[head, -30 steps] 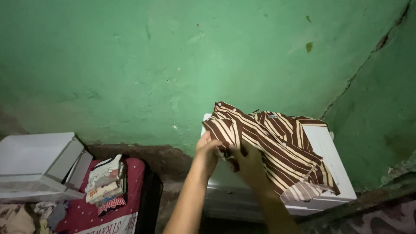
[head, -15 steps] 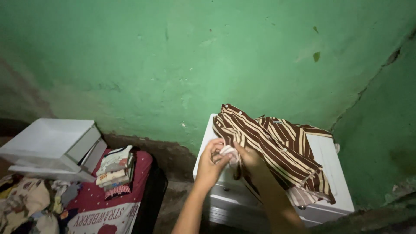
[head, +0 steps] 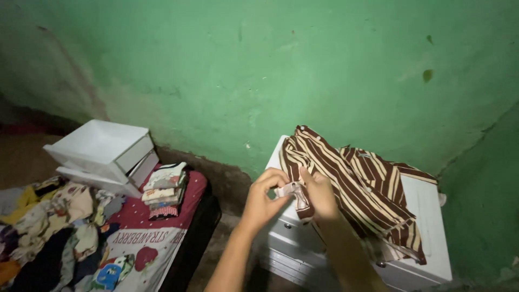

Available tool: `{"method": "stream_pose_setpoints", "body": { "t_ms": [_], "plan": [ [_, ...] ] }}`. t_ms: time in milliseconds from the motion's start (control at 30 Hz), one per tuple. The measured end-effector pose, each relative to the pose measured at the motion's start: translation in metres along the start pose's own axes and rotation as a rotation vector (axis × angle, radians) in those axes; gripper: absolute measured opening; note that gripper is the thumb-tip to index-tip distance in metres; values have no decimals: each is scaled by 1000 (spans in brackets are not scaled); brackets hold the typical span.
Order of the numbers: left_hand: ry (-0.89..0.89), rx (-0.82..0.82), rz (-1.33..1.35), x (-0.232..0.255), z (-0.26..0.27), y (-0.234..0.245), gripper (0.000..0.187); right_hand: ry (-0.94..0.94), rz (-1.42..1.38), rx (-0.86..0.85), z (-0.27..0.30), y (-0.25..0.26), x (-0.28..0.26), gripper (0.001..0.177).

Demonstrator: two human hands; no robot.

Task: The person folds a brown striped shirt, a light blue patterned shirt, and a black garment on a white surface, then places each folded item into a white drawer organizer on the bed.

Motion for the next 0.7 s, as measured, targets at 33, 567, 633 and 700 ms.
{"method": "stream_pose_setpoints", "body": {
  "t_ms": [33,567,633,700],
  "plan": [
    [0,7,-5,3,-2,0,26,2,1,-8,5,1,-12,50],
    [822,-582,502,-74,-10,9,18,-29,385,-94,15,7,-102,39],
    [778,-650,514,-80,-15,6,19,3,416,-38,7,7,-103,39],
    [728,-598,552,-88,-24,3,21,168,528,214,2,13,-108,48]
  ]
}}
Point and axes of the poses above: each hand's wrist, its own z-axis away from the middle knuckle, its own y-axis out of the back of the hand, x = y × z, the point moved 5 cm from there along -z, towards the middle knuckle, and after that the axes turned 15 degrees about z, right-handed, at the moved point
